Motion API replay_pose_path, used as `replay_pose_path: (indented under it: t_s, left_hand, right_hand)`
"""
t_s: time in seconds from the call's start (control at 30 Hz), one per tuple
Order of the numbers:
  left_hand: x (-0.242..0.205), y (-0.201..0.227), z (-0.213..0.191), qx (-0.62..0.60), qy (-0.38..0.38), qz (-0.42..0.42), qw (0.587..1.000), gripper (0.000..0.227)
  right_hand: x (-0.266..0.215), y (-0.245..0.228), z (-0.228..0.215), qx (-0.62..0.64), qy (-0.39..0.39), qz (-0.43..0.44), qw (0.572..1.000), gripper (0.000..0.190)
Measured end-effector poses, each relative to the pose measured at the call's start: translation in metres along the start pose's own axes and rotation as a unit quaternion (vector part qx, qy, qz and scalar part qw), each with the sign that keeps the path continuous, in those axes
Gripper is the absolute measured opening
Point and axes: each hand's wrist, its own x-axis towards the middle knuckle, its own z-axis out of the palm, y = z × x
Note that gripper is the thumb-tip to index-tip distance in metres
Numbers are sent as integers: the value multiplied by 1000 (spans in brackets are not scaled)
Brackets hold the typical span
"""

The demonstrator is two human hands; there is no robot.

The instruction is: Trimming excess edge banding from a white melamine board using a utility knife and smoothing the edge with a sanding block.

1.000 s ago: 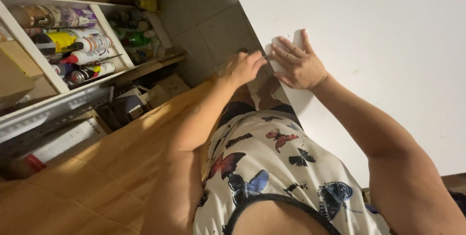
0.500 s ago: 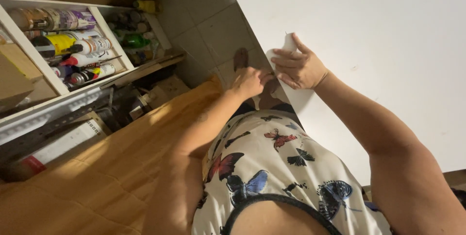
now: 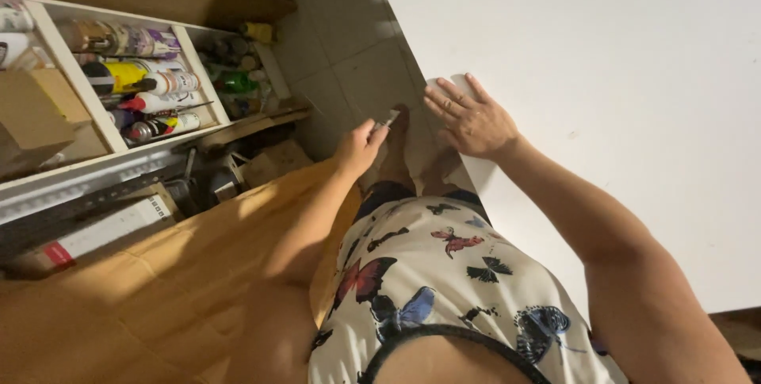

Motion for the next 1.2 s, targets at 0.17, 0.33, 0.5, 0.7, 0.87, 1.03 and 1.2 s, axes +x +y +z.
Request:
replay_pose_path:
  t_s: [0.17, 0.33, 0.5, 0.7, 0.87, 1.03, 1.2]
  left_hand:
    - [-1, 11, -13, 17, 34, -56, 998, 53]
    - [21, 34, -33, 10, 117, -30, 993, 53]
    - [112, 62, -75, -32, 120, -3, 992, 46]
    - [238, 167, -92, 74, 55, 109, 990, 35]
    - [350, 215, -43, 253, 22, 247, 935, 57]
    - [426, 237, 8, 320, 66, 349, 878, 54]
    - [450, 273, 6, 315, 84, 407, 853, 59]
  right_hand:
    - [22, -10, 0, -22, -14, 72, 997, 81]
    - [38, -7, 2, -18, -51, 122, 991, 70]
    - [75, 7, 15, -33, -9, 141, 989, 74]
    - [130, 23, 29, -32, -2, 179, 983, 84]
    - [148, 28, 32, -67, 4, 212, 975, 80]
    - [147, 23, 20, -78, 0, 189, 979, 69]
    - [144, 20, 20, -47, 34, 191, 980, 57]
